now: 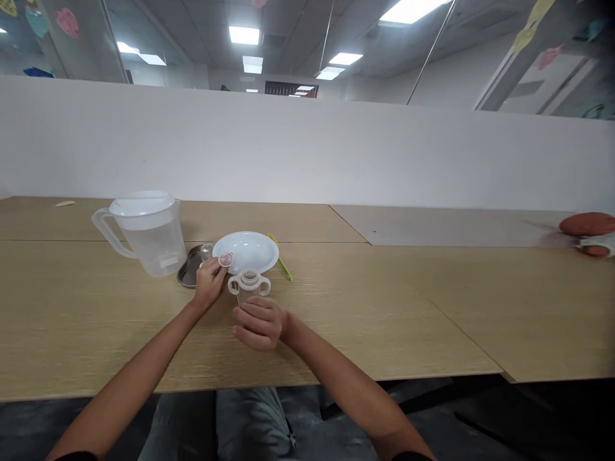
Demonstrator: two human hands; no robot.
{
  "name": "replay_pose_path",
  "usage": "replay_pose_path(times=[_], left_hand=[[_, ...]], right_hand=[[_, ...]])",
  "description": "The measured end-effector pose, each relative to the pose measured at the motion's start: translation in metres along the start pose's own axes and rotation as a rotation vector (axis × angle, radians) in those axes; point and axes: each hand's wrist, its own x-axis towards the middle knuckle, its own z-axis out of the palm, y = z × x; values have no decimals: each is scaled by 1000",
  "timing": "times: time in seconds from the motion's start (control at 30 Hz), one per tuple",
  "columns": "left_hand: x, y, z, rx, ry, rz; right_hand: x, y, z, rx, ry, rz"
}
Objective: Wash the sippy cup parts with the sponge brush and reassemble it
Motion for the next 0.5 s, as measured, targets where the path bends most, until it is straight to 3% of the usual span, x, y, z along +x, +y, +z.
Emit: replay_pose_path(times=[0.17, 0.5], left_hand=[[-1, 0, 1, -36, -10, -2], [-4, 3, 4, -147, -10, -35]], right_hand=[[-17, -8, 8, 58, -173, 29], [-15, -6, 10, 75, -211, 125]])
